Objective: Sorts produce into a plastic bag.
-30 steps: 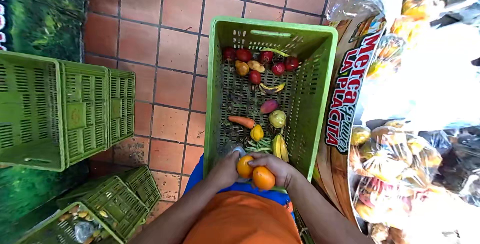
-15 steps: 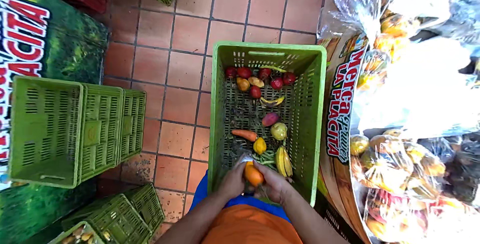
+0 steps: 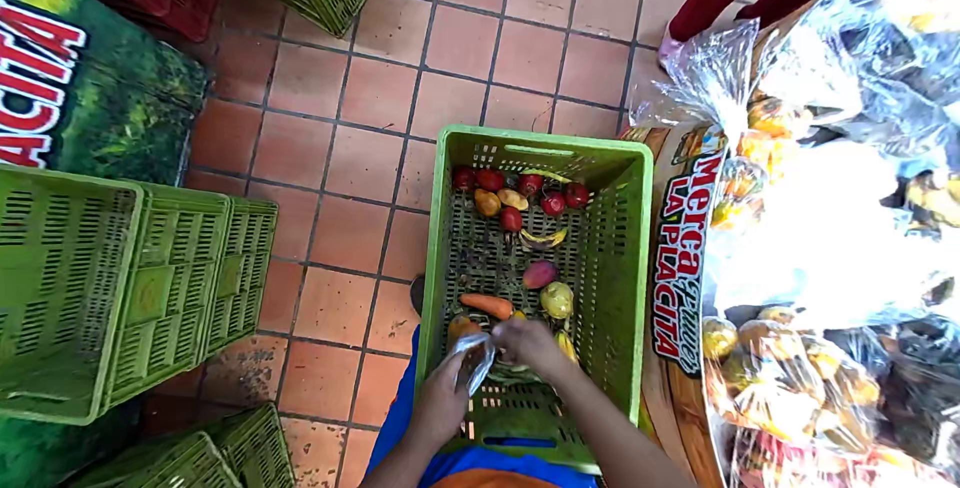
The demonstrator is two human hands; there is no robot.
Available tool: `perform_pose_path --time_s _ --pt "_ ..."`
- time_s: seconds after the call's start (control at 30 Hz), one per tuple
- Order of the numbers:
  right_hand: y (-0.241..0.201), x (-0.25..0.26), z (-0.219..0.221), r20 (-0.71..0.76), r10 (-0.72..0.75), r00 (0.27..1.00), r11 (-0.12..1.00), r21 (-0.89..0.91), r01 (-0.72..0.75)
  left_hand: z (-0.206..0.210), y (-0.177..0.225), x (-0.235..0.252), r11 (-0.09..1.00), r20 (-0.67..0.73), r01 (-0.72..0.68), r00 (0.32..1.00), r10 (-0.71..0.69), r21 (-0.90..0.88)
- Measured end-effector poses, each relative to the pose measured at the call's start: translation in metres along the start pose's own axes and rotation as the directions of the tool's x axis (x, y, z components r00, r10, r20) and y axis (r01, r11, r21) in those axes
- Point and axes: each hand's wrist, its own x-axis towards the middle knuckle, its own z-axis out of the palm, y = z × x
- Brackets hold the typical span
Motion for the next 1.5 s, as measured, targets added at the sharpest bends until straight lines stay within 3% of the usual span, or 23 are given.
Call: perform_pose_path --time_s 0.03,0.1,0.17,0.27,0.33,0.4,0.53,0.77,0.87,1.0,1.1,1.2,1.23,1.3,1.37,1.43,1.5 --pt "-0.007 0.021 -0.028 -0.161 -0.050 0.986 0.996 -0.075 0.039 -0.007 0.001 -0.006 1.000 0.022 0.009 1.000 -0.008 -0.014" --pt "-0.016 0.076 -0.080 -0.444 -0.175 0.879 0.963 -0.262 0.059 -0.016 -0.001 -0.018 0.999 0.067 0.011 0.998 -0.009 -0.036" --pt "-0.024 0.137 -0.120 -0.527 -0.254 0.811 0.899 -0.437 -0.002 -0.021 -0.004 -0.025 0.998 0.065 -0.003 0.998 0.007 -0.057" --pt "-0.041 0.197 -0.142 -0.457 -0.205 0.866 0.799 -0.589 -0.122 -0.032 -0.002 -0.024 0.998 0.080 0.020 0.997 -0.015 -0.065" --pt "-0.052 0.211 -0.127 -0.429 -0.153 0.890 0.735 -0.652 -0.188 -0.039 -0.001 -0.027 0.998 0.107 0.026 0.994 -0.020 -0.056" --pt "-0.054 0.218 -0.103 -0.470 -0.158 0.869 0.707 -0.668 -0.233 -0.042 0.000 -0.030 0.999 0.120 0.012 0.993 -0.007 -0.043" --pt "-0.045 0.226 -0.087 -0.572 -0.159 0.805 0.743 -0.606 -0.284 -0.044 0.000 -0.030 1.000 0.185 -0.016 0.983 0.013 0.019" --pt "-0.018 0.203 -0.148 -0.459 -0.057 0.887 0.791 -0.562 -0.241 -0.045 0.000 -0.041 1.000 0.162 -0.013 0.987 0.012 0.003" --pt "-0.021 0.203 -0.131 -0.471 -0.030 0.882 0.814 -0.524 -0.252 -0.036 -0.003 -0.040 1.000 0.170 0.005 0.985 -0.007 0.015" --pt "-0.036 0.216 -0.087 -0.582 -0.070 0.810 0.807 -0.511 -0.298 -0.027 -0.005 -0.037 0.999 0.145 0.020 0.989 -0.025 0.035" --pt "-0.036 0.216 -0.100 -0.542 -0.039 0.839 0.822 -0.495 -0.281 -0.033 0.006 -0.049 1.000 0.135 -0.027 0.990 0.028 -0.011" --pt "-0.026 0.186 -0.133 -0.461 -0.107 0.881 0.964 -0.265 -0.021 -0.036 0.016 -0.055 0.998 0.138 -0.063 0.988 0.064 -0.016" --pt "-0.025 0.161 -0.135 -0.419 -0.136 0.898 0.990 -0.088 0.109 -0.034 0.013 -0.053 0.999 0.141 -0.050 0.989 0.053 -0.020" --pt "-0.023 0.089 -0.119 -0.216 -0.206 0.954 0.896 0.351 0.273 -0.027 0.003 -0.042 0.998 0.133 0.001 0.991 0.007 -0.062" --pt "-0.010 0.011 -0.079 0.027 -0.318 0.948 0.719 0.659 0.223 -0.022 -0.002 -0.038 0.986 0.104 0.053 0.994 -0.037 -0.160" --pt "0.009 -0.048 -0.032 0.248 -0.433 0.866 0.632 0.769 0.095 -0.020 0.000 -0.038 0.971 0.082 0.034 0.997 -0.015 -0.237" --pt "0.028 -0.077 0.010 0.357 -0.470 0.807 0.577 0.816 -0.025 -0.018 0.000 -0.040 0.966 0.090 -0.056 0.993 0.081 -0.251"
